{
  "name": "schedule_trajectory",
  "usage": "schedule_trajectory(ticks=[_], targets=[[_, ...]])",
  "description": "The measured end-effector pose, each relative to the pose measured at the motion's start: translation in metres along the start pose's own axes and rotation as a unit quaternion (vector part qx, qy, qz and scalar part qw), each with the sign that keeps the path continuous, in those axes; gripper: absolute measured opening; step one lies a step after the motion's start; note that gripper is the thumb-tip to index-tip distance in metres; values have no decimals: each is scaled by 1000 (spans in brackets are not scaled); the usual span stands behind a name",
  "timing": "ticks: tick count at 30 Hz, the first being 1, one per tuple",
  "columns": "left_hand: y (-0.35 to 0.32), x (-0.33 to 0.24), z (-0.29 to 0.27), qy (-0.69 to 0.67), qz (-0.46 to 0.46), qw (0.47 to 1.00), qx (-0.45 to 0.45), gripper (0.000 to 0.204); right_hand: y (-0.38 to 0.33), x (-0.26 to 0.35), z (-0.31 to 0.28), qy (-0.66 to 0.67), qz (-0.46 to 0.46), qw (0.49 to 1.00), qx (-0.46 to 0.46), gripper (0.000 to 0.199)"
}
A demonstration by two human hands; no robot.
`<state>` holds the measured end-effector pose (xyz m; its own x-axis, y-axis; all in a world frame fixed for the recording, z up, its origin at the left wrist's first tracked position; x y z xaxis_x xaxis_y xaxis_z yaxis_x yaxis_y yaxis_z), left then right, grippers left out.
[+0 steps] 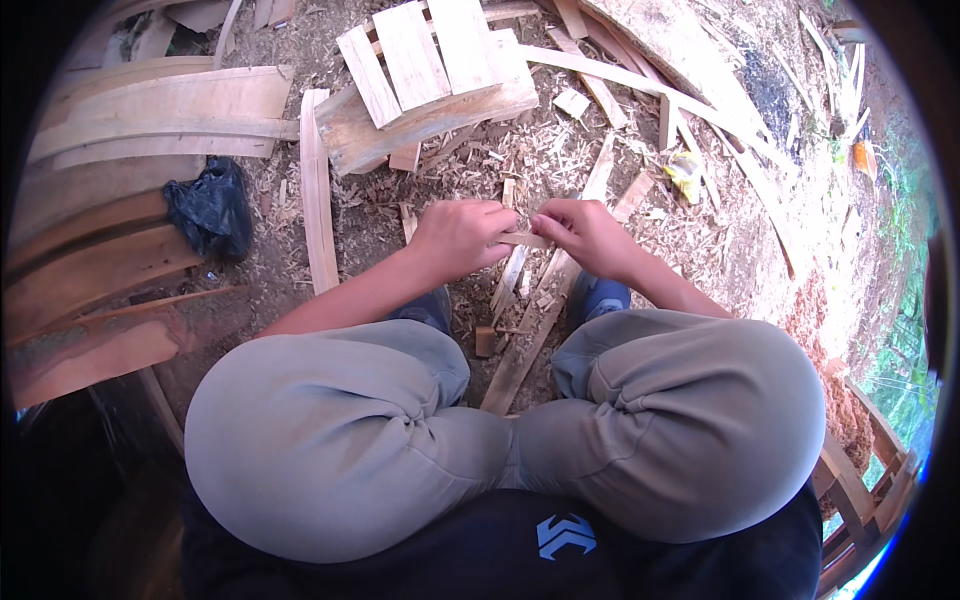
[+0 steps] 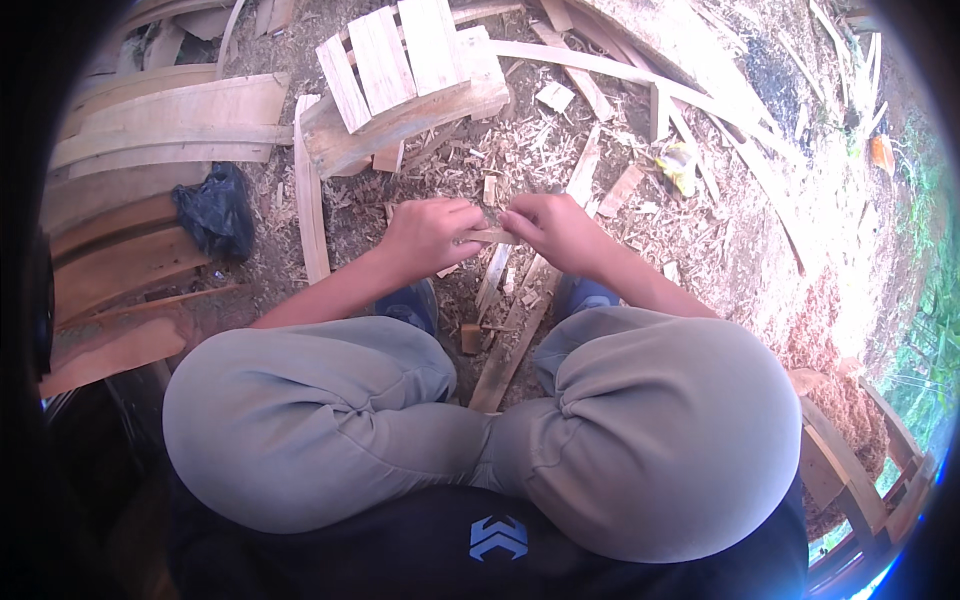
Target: The person assembles a small wooden structure by placing thin wooden slats onto a base and securing them with nails using a hammer. The person repeatedly picks up slats, aligns them, and hammers nails to fasten them.
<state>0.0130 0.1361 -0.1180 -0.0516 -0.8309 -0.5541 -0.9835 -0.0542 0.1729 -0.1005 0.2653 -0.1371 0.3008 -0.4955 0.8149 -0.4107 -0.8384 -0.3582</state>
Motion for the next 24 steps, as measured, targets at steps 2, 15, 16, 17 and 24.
schedule_trajectory(ticks=[2,15,16,17,24], targets=[[-3,2,5,2,-1,1000,27,24,1,-7,8,13,41,999,20,28],[-35,29,51,-205,-341,879,263,65,0,20,11,-76,-312,943,-86,13],[-36,30,53,-206,-353,878,247,64,-2,21,10,-110,-318,936,-99,14],[-38,32,54,-207,-366,877,232,63,-3,23,8,-145,-325,928,-112,15],[-26,34,39,-197,-392,890,121,56,5,-11,8,-176,-144,968,-110,18]])
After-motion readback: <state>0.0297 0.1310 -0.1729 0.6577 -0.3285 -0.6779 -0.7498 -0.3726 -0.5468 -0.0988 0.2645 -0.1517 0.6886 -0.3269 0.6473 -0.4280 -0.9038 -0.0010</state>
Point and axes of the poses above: each hand's wrist, its own y-axis towards the middle knuckle, its own z-axis out of the palm, x = y × z, the point moved 6 cm from there along y, towards the middle knuckle, and after that the axes turned 10 degrees about -x, right-handed, at the moved point
